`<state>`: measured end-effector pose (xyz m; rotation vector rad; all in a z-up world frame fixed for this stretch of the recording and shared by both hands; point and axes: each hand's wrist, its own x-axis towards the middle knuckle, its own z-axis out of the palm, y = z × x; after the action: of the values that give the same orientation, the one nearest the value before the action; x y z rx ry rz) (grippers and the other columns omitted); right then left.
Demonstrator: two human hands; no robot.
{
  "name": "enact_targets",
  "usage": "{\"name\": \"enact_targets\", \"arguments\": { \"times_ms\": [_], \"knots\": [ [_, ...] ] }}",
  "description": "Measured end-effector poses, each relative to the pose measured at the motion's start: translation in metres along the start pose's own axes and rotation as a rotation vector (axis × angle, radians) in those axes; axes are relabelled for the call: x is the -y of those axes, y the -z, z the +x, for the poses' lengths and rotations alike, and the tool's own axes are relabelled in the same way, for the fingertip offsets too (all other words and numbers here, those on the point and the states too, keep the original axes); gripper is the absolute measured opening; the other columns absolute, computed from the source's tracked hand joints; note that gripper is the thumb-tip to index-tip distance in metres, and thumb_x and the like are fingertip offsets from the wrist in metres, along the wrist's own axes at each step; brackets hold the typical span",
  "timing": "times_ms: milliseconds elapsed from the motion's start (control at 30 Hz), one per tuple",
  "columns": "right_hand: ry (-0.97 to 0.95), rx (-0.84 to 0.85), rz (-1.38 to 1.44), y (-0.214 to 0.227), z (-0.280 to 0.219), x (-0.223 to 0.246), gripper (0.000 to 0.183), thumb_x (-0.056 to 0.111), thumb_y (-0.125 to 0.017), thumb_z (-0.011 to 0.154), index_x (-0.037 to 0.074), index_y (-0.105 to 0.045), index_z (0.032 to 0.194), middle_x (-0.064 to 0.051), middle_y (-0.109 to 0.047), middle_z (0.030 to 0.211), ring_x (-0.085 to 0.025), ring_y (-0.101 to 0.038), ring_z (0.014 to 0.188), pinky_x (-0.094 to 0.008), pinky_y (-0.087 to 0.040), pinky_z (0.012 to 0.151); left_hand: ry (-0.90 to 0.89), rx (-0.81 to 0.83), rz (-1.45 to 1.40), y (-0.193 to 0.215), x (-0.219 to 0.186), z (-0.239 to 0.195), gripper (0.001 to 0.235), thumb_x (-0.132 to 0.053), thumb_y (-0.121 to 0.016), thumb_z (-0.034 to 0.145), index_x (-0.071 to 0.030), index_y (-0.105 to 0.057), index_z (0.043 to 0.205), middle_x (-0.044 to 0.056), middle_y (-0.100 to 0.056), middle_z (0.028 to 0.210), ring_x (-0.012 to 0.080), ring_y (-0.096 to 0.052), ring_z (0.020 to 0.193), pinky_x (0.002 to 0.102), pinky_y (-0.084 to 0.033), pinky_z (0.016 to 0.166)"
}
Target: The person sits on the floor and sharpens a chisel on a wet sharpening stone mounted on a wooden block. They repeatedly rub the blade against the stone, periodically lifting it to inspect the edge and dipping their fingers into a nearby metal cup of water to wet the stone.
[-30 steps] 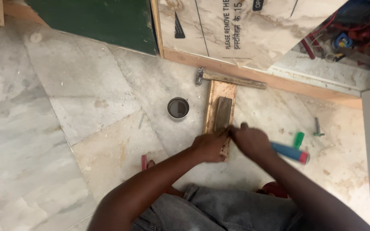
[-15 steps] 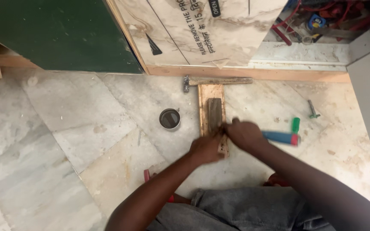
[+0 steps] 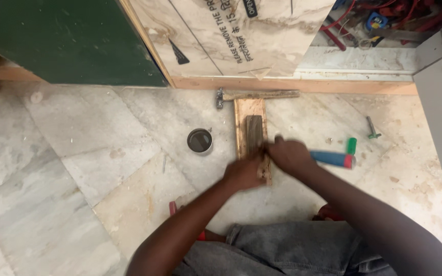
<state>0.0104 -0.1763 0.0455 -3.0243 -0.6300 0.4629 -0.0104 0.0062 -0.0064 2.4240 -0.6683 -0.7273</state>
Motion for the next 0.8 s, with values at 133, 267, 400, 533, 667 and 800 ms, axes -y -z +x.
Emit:
{"name": "enact_targets", "arguments": {
  "times_ms": [133,267,400,533,667,800],
  "knots": [
    [-0.055,-0.029,-0.06,0.023,0.041,-0.014,0.025,0.025,-0.054,0.099,0.014,-0.067,0.118,-0.018,-0.066,0.102,-0.037,-0.074,0.081,-0.046,-0.06,0.064,0.042,-0.075,0.027,0.032,0.01,0.044,0.103,-0.048,-0.079,0.076,-0.013,-0.03,0.159,0.006,-0.036,0.166,0.0335,-0.066,0.119,0.047,-0.057,0.094],
    [0.043,0.021,-0.099,0.01,0.013,-0.004,0.027,0.026,-0.055,0.097,0.018,-0.068,0.119,-0.021,-0.066,0.1,-0.037,-0.073,0.081,-0.047,-0.059,0.066,0.045,0.053,-0.016,0.008,0.007,0.017,0.095,-0.051,-0.076,0.079,-0.016,-0.038,0.159,0.006,-0.056,0.153,0.0335,-0.066,0.122,0.046,-0.056,0.099],
    [0.012,0.085,-0.001,0.004,-0.004,0.0,0.03,0.024,-0.053,0.097,0.023,-0.068,0.122,-0.021,-0.065,0.103,-0.039,-0.073,0.08,-0.049,-0.06,0.066,-0.136,-0.012,-0.072,-0.003,0.008,-0.002,0.109,-0.049,-0.083,0.075,-0.014,-0.023,0.158,0.016,-0.029,0.163,0.0373,-0.054,0.127,0.048,-0.05,0.097],
    [-0.062,-0.018,-0.065,0.02,0.036,-0.01,0.03,0.022,-0.05,0.101,0.017,-0.065,0.127,-0.017,-0.067,0.101,-0.035,-0.075,0.078,-0.046,-0.062,0.062,-0.001,-0.05,-0.039,0.034,0.013,0.041,0.096,-0.043,-0.077,0.075,-0.015,-0.034,0.156,0.01,-0.051,0.154,0.0319,-0.065,0.121,0.045,-0.056,0.096],
    [-0.035,0.014,-0.093,0.02,0.034,-0.011,0.027,0.03,-0.052,0.101,0.02,-0.067,0.121,-0.018,-0.066,0.1,-0.036,-0.074,0.08,-0.047,-0.061,0.065,-0.024,-0.154,-0.06,0.034,0.004,0.035,0.089,-0.041,-0.078,0.074,-0.009,-0.04,0.149,0.013,-0.055,0.148,0.0342,-0.065,0.121,0.046,-0.057,0.094],
    [0.051,0.095,-0.03,0.002,-0.006,0.001,0.028,0.024,-0.054,0.097,0.023,-0.067,0.122,-0.021,-0.064,0.101,-0.039,-0.073,0.079,-0.05,-0.06,0.065,-0.149,0.01,-0.155,0.001,0.003,-0.015,0.107,-0.051,-0.08,0.075,-0.011,-0.025,0.158,0.016,-0.041,0.156,0.0376,-0.058,0.125,0.047,-0.051,0.098]
  ]
}}
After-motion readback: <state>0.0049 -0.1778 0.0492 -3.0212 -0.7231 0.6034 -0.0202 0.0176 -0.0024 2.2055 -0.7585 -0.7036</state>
